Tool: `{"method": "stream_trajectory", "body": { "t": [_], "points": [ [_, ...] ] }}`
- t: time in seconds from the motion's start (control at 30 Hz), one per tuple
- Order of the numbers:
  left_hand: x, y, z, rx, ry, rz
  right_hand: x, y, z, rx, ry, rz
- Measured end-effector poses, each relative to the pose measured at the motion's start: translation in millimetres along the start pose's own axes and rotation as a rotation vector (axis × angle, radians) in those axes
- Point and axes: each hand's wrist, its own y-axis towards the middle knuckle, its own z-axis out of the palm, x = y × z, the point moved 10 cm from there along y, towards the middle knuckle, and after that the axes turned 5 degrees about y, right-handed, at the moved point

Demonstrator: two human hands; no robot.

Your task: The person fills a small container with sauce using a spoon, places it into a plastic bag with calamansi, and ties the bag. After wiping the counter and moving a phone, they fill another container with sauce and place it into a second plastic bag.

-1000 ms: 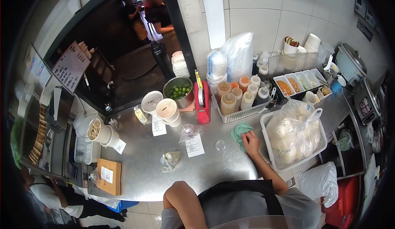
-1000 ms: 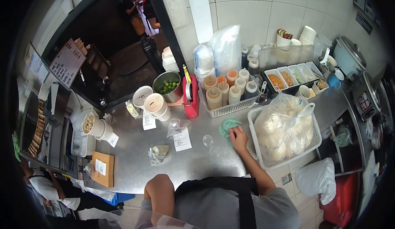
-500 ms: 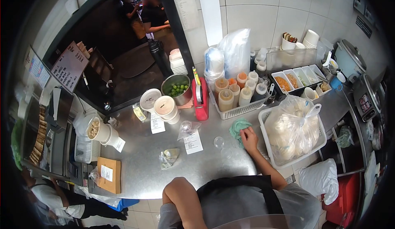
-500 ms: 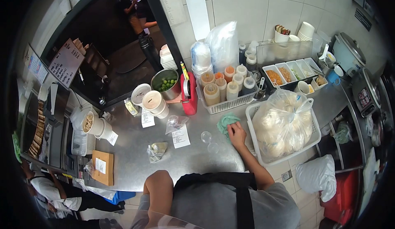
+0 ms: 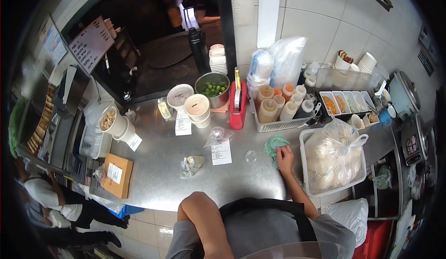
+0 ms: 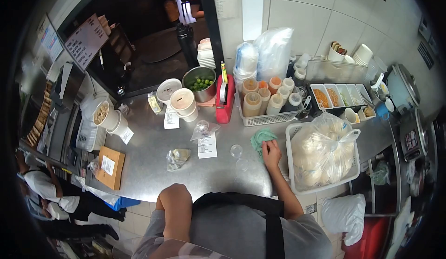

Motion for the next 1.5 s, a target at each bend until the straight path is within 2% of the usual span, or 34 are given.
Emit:
{"method": "stream_trajectory", "body": {
  "t": [0.17, 0.27, 0.37, 0.43, 0.5, 0.57, 0.67, 0.77, 0.93, 1.1, 1.17, 1.23, 1.3, 1.37, 1.4, 1.43, 1.5],
  "points": [
    [-12.3, 8.2, -16.8, -0.035, -0.019, 0.182, 0.3, 0.1, 1.6, 0.002, -0.003, -0.009],
    [29.5, 18.1, -28.7, -0.050, 0.712, 0.228, 6.2, 0.2, -1.2, 0.005, -0.028, -0.036],
    [50.0, -0.6, -95.7, -0.139, 0.539, 0.006, 10.6, -0.1, 0.4, -0.002, -0.011, -0.063],
    [66.3, -30.4, -119.7, 0.162, 0.868, -0.209, 8.9, -0.7, 3.9, 0.027, 0.014, -0.105],
    [88.6, -59.0, -143.5, 0.460, 0.870, -0.392, 2.5, -1.1, 7.0, 0.033, 0.035, -0.084],
    [96.5, -85.1, -172.5, 0.667, 1.013, -0.554, 3.1, -0.3, 9.4, 0.039, 0.056, -0.115],
    [92.7, -99.8, -219.2, 0.914, 1.278, -0.673, -3.7, 0.9, 12.9, 0.058, -0.013, -0.137],
    [85.4, -100.0, -279.5, 0.801, 1.565, -0.805, -6.6, 0.9, 15.6, 0.092, -0.053, -0.126],
    [77.1, -94.7, -387.6, 0.495, 1.748, -0.953, -6.3, 2.1, 17.5, 0.084, -0.104, -0.137],
    [102.7, -53.7, -524.3, 0.707, 2.194, -0.679, 2.3, 1.4, 16.8, 0.078, -0.195, -0.135],
    [111.0, -37.9, -601.6, 0.659, 2.367, -0.647, 8.6, 0.6, 18.1, 0.063, -0.208, -0.106],
    [115.7, -25.1, -670.1, 0.498, 2.548, -0.824, -11.8, 0.4, 16.7, -0.014, -0.275, -0.165],
    [117.4, -19.9, -733.4, 0.579, 2.642, -0.820, -14.7, 0.0, 16.5, -0.030, -0.290, -0.126],
    [117.0, -17.8, -782.4, 0.570, 2.717, -0.994, -14.8, -2.2, 16.8, -0.060, -0.326, -0.153],
    [117.7, -17.5, -798.0, 0.613, 2.763, -0.949, -26.0, -1.6, 16.1, -0.025, -0.383, -0.048],
    [122.2, -18.3, -804.8, 0.656, 2.748, -1.045, -42.5, -1.9, 14.9, 0.014, -0.442, 0.057],
    [129.9, -19.6, -814.9, 0.765, 2.717, -1.141, -44.1, -5.1, 15.5, -0.025, -0.516, 0.052]
  ]
}}
